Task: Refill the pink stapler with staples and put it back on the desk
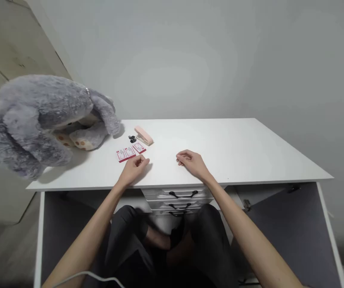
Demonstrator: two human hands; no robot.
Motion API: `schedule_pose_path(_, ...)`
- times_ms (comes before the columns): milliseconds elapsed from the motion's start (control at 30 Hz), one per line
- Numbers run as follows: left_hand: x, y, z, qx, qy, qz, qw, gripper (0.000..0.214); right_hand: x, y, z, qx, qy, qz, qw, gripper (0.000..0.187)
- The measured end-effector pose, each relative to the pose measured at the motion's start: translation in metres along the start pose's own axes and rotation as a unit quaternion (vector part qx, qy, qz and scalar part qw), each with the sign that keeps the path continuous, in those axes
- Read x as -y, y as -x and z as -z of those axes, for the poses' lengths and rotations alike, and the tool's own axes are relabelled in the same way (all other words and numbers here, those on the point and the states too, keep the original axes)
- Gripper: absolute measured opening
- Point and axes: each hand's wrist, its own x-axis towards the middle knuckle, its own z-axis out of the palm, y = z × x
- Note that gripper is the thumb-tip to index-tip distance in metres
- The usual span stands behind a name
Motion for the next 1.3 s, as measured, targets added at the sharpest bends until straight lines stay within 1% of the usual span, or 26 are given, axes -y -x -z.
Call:
schedule_pose_path(167,-0.002,0.002,-0.001,0.008,0.007,-0.004,1.000,0.036,0.002,-0.002,-0.003,0.016,0.037,-0.006,0.999,0.044)
schedule_pose_path(233,-0.002,0.003,-0.001,0.007,0.008,-0.006,1.000,0.036,0.002,-0.006,-0.006,0.025,0.072,-0.002,0.997,0.044)
schedule_pose_path(333,-0.001,0.003,-0.002,0.000,0.010,-0.004,1.000,0.035,0.000,-0.019,-0.015,0.024,0.140,0.025,0.989,0.044)
schedule_pose_path(400,0.000,0.003,-0.002,-0.001,0.009,-0.004,1.000,0.035,-0.002,-0.030,-0.025,0.016,0.170,0.044,0.984,0.043)
schedule_pose_path(500,0.000,0.005,-0.002,0.000,0.004,0.000,1.000,0.034,-0.004,-0.050,-0.046,0.004,0.176,0.053,0.983,0.046)
schedule_pose_path(667,-0.002,0.007,-0.001,-0.004,0.006,0.012,1.000,0.035,-0.006,-0.082,-0.086,-0.011,0.171,0.042,0.984,0.072)
schedule_pose_path(733,-0.001,0.007,-0.001,-0.005,0.010,0.015,1.000,0.035,-0.007,-0.094,-0.100,-0.025,0.174,0.038,0.984,0.077)
schedule_pose_path(767,-0.001,0.007,-0.001,-0.005,0.011,0.018,1.000,0.035,-0.007,-0.099,-0.106,-0.032,0.178,0.039,0.983,0.077)
schedule_pose_path(800,-0.001,0.007,-0.002,-0.004,0.013,0.020,1.000,0.035,-0.007,-0.104,-0.112,-0.036,0.184,0.043,0.981,0.074)
schedule_pose_path(867,0.000,0.007,-0.002,-0.004,0.017,0.024,1.000,0.035,-0.007,-0.111,-0.121,-0.035,0.200,0.053,0.978,0.062)
schedule_pose_path(933,0.001,0.007,-0.002,-0.006,0.020,0.026,0.999,0.035,-0.005,-0.115,-0.127,-0.030,0.217,0.054,0.974,0.049)
schedule_pose_path(1000,0.002,0.006,-0.002,-0.009,0.020,0.026,0.999,0.035,-0.004,-0.116,-0.130,-0.032,0.226,0.044,0.973,0.041)
schedule_pose_path(1067,0.002,0.006,-0.002,-0.009,0.018,0.026,0.999,0.035,-0.004,-0.116,-0.131,-0.043,0.225,0.036,0.973,0.037)
schedule_pose_path(1167,0.003,0.006,-0.001,-0.009,0.019,0.025,0.999,0.035,-0.003,-0.115,-0.130,-0.055,0.220,0.040,0.973,0.034)
schedule_pose_path(1300,0.003,0.005,0.000,-0.004,0.009,0.018,1.000,0.036,-0.001,-0.110,-0.121,-0.060,0.208,0.050,0.975,0.030)
